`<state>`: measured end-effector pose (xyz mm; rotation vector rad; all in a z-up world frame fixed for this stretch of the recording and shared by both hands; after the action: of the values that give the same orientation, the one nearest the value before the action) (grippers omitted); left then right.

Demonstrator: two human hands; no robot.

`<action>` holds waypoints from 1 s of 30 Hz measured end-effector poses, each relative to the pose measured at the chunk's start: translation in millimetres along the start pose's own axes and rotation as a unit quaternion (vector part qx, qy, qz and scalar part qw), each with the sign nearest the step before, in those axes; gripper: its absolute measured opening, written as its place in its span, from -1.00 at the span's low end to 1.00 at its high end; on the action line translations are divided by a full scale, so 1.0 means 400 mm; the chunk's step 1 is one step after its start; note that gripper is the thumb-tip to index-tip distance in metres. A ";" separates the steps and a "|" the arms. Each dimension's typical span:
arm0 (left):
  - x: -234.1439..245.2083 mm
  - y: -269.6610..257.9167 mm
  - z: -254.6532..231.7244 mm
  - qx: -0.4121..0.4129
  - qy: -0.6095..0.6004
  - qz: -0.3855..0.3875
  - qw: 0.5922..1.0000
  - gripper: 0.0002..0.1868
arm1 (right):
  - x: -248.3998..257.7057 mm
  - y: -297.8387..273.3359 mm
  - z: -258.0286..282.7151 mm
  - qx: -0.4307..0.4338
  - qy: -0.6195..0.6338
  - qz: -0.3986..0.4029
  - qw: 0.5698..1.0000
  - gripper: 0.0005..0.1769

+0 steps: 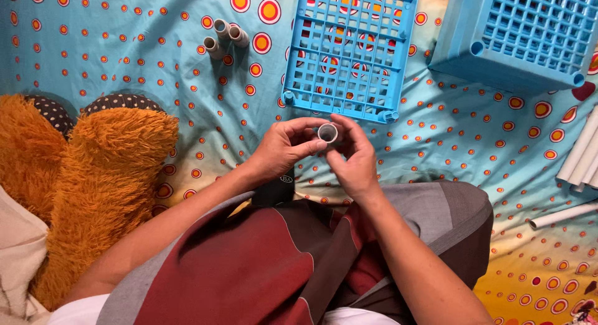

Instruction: The person inserts short white plastic tubes into the corner holes of a blue plastic crate to form legs, then inserts a longer white tube through the crate frame. The person works on a patterned bedsheet with additional tubes and a second crate nearby.

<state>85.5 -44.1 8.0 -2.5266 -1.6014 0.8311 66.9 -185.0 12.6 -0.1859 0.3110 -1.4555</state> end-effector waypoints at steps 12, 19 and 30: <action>0.056 0.016 0.087 0.047 0.077 -0.080 0.993 -0.73 | 0.109 0.018 0.075 0.050 0.045 -0.090 0.994 -0.47; 0.054 0.019 0.186 0.237 0.053 -0.070 0.968 -0.56 | 0.343 0.047 0.066 0.036 0.243 -0.204 0.947 -0.61; 0.013 0.071 0.237 0.327 -0.131 -0.145 0.925 -0.48 | 0.374 -0.002 0.142 0.109 -0.218 -0.187 0.951 -0.61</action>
<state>67.6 -76.2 -84.0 -1.7299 -1.3837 1.4118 96.8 -337.0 52.2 -0.3950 -0.2619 -1.7608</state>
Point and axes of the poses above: each hand's wrist, its own y-axis towards the middle knuckle, its own x-axis out of the back of the hand, z = x × y, the point moved 9 cm from there along y, towards the middle knuckle, and after that the axes turned 3 degrees about y, right-handed, at the moved point
